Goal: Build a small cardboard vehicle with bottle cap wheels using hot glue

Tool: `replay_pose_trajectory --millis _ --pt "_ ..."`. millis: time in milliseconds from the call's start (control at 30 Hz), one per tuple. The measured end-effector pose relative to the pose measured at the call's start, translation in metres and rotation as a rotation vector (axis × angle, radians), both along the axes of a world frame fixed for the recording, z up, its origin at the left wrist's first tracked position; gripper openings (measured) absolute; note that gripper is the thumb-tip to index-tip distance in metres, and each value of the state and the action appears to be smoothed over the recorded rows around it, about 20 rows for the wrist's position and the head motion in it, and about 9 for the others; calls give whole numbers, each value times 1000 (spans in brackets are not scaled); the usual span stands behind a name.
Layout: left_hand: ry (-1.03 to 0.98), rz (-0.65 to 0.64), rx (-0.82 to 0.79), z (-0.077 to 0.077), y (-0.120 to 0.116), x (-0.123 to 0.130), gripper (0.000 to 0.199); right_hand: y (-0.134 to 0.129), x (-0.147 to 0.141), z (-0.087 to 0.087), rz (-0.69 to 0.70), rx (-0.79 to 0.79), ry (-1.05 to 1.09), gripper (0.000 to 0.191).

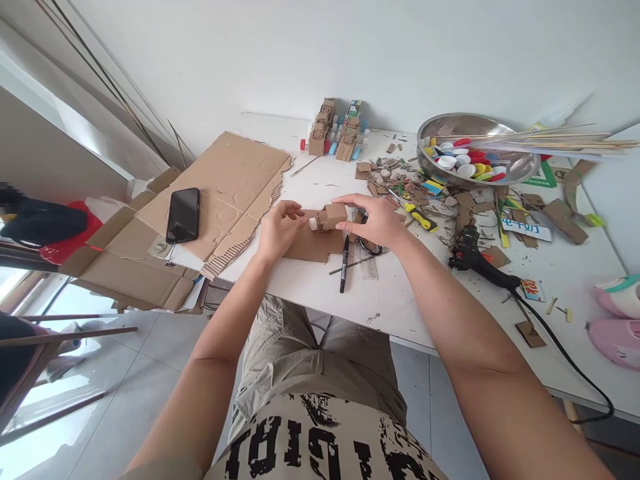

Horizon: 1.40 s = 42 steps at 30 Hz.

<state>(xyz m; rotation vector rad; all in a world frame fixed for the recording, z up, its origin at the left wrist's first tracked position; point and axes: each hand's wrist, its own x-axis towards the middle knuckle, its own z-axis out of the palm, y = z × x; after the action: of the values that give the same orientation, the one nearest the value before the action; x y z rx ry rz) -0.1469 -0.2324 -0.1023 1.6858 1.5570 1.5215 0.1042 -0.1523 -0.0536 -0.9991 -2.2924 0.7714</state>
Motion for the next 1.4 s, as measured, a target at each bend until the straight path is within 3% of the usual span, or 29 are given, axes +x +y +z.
replay_pose_trajectory --millis 533,867,1400 --pt "141 -35 -11 -1 0 1 20 2 -10 -2 82 -46 -26 43" --pt "275 -23 -254 19 -8 5 9 6 -14 -10 135 -39 -27 41" --pt "373 -86 -255 18 -8 8 11 4 -14 -12 123 40 -84 43"
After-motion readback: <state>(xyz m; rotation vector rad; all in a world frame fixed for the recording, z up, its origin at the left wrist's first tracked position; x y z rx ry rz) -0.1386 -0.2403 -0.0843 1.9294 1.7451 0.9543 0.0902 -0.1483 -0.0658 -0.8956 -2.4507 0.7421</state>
